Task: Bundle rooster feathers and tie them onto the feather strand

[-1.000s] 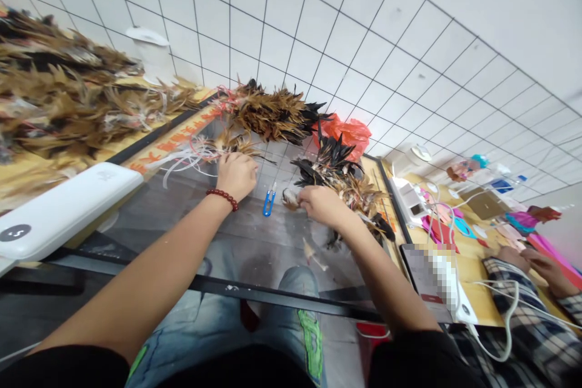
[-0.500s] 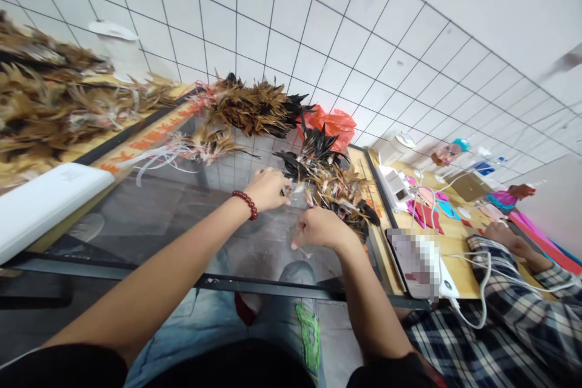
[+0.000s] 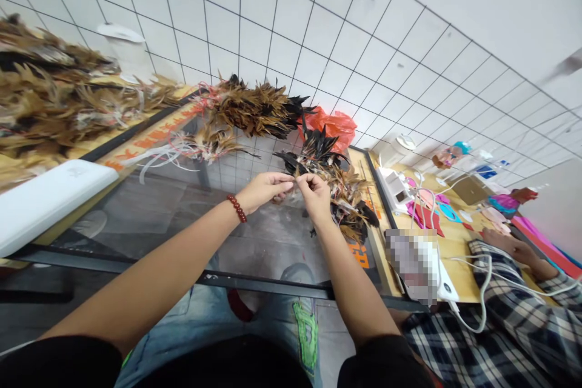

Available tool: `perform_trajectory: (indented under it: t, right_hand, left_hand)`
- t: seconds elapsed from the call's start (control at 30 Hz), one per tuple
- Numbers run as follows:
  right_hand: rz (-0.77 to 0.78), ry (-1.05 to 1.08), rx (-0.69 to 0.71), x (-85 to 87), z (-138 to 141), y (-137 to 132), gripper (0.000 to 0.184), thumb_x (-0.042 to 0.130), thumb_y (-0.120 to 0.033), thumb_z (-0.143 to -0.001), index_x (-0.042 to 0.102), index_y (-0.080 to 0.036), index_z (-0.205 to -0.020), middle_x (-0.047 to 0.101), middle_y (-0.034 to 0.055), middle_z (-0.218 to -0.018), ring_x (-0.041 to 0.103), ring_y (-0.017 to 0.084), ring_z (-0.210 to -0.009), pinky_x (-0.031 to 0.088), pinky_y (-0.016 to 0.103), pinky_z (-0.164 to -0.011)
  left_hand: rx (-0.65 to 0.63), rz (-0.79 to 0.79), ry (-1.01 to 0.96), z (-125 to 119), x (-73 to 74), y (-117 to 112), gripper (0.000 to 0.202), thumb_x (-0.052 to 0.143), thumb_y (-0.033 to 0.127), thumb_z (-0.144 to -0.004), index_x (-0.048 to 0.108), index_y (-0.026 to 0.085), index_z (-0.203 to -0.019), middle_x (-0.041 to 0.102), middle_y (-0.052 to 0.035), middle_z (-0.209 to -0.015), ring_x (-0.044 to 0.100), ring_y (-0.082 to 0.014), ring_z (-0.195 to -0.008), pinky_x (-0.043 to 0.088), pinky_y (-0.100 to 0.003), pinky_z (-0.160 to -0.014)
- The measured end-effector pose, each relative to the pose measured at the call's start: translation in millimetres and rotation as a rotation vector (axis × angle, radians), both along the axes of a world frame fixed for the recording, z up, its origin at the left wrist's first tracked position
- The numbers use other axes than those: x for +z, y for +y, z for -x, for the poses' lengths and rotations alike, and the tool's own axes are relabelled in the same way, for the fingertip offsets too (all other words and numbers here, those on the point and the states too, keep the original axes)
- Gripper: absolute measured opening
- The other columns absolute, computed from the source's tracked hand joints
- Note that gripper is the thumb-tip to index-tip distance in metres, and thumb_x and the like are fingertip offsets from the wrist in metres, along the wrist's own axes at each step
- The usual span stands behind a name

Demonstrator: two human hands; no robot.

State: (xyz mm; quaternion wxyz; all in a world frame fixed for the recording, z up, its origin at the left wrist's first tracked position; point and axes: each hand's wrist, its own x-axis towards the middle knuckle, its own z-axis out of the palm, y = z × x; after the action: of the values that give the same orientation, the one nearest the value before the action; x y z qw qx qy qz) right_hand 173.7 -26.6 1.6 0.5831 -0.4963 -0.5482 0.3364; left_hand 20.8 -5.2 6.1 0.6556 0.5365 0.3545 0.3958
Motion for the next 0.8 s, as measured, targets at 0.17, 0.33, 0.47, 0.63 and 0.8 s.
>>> perform_trajectory:
  t: [0.17,0.33,0.47,0.63,0.8]
  right_hand:
    - [-0.082,-0.226,-0.043,4.5,-3,-4,0.024,0.056,-0.041,-0.085,0.063,-0.018,-0.086,0.061,0.0023,-0.079,0.054,0.013,-0.071,0.046,0.026,-0.07]
    - [-0.175,-0.791,0.11,11.7,-19,-13,0.019,0.052,-0.025,-0.088,0.068,-0.019,-0.095,0.065,0.0067,-0.097,0.058,0.017,-0.093,0.044,0.029,-0.088]
    - [-0.147,-1.074,0.239,9.2,-24,-20,0.02,0.057,-0.027,-0.087,0.069,-0.021,-0.102,0.064,0.0071,-0.102,0.055,0.02,-0.1,0.042,0.033,-0.092]
    - [-0.086,-1.001,0.193,4.0,-24,-18,0.014,0.055,-0.025,-0.086,0.068,-0.019,-0.084,0.063,0.0063,-0.09,0.055,0.017,-0.087,0.042,0.031,-0.084]
    - [0.188,-0.104,0.089,0.8,-19,-11,0.027,0.063,-0.045,-0.074,0.055,-0.019,-0.075,0.06,-0.0003,-0.066,0.048,0.011,-0.056,0.039,0.023,-0.056]
  left_hand:
    - [-0.068,0.105,-0.065,-1,3.8,-2,0.03,0.083,0.035,-0.058,0.069,0.01,-0.068,0.066,-0.0053,-0.064,0.054,-0.008,-0.053,0.042,-0.022,-0.054]
    - [0.341,0.019,-0.238,5,4.6,10,0.035,0.086,0.034,-0.052,0.07,0.011,-0.072,0.066,-0.0031,-0.062,0.058,-0.0096,-0.058,0.044,-0.021,-0.056]
    - [0.434,0.041,-0.261,6,2.0,12,0.037,0.087,0.035,-0.049,0.069,0.011,-0.071,0.066,-0.0024,-0.061,0.058,-0.0095,-0.058,0.043,-0.021,-0.055]
    - [0.362,0.034,-0.228,2,0.4,7,0.037,0.086,0.036,-0.052,0.071,0.01,-0.073,0.067,-0.0035,-0.063,0.059,-0.0095,-0.059,0.044,-0.021,-0.056]
    - [0.292,0.077,-0.243,2,4.4,3,0.036,0.086,0.035,-0.055,0.071,0.01,-0.077,0.069,-0.0052,-0.066,0.062,-0.012,-0.061,0.047,-0.024,-0.057]
